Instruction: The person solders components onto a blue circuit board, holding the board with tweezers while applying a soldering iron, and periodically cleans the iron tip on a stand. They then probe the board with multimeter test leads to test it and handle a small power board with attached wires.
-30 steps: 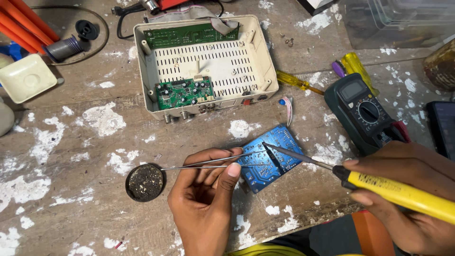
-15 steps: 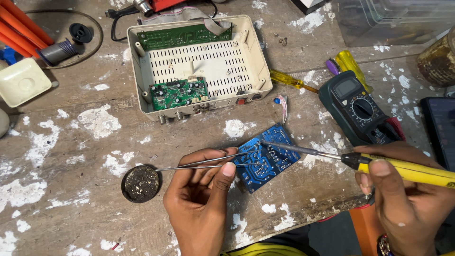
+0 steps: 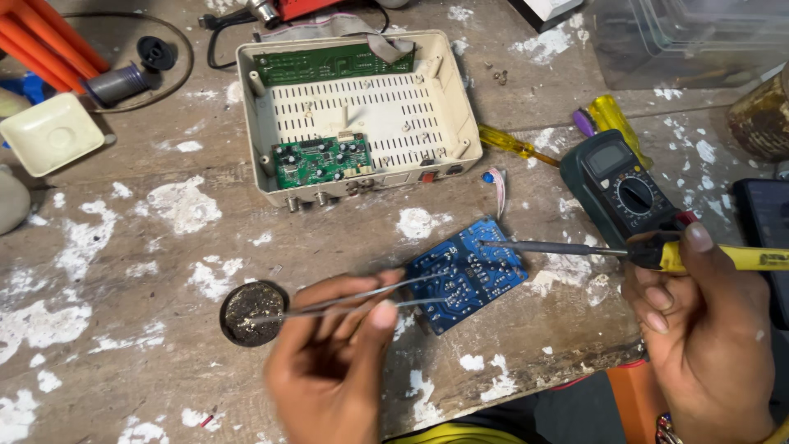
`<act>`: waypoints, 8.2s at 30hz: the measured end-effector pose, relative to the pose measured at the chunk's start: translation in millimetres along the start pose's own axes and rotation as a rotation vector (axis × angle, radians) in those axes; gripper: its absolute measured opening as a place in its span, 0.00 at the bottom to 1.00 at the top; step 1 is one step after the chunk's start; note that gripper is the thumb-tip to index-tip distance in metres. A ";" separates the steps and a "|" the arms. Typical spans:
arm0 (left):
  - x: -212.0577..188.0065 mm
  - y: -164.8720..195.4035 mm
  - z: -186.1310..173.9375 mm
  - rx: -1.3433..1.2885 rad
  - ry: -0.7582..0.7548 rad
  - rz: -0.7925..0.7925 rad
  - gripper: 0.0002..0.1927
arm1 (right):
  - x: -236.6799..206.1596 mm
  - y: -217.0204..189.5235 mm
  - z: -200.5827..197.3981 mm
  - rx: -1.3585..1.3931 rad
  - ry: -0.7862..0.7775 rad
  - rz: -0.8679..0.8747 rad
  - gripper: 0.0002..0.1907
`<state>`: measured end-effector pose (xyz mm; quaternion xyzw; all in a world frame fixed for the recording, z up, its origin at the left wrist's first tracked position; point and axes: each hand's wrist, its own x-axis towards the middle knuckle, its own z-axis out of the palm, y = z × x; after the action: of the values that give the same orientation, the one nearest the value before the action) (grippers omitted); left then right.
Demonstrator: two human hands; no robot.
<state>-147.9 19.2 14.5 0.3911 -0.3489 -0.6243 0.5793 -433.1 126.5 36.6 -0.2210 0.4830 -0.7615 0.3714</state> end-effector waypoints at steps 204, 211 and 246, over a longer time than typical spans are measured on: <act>15.1 -15.2 -3.0 -0.192 0.033 -0.153 0.12 | 16.8 -45.2 43.3 -1.390 -0.680 -0.642 0.15; 15.4 -13.4 0.2 -0.170 0.048 -0.177 0.12 | 24.0 -57.4 62.9 -1.396 -0.836 -0.599 0.18; 11.7 -14.1 1.8 -0.276 0.066 -0.182 0.12 | -3.3 -40.2 5.4 -1.323 -0.461 -0.619 0.17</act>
<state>-156.1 8.6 1.8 0.3581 -0.2038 -0.7029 0.5798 -441.4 136.4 75.2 -0.6757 0.6648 -0.3177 0.0230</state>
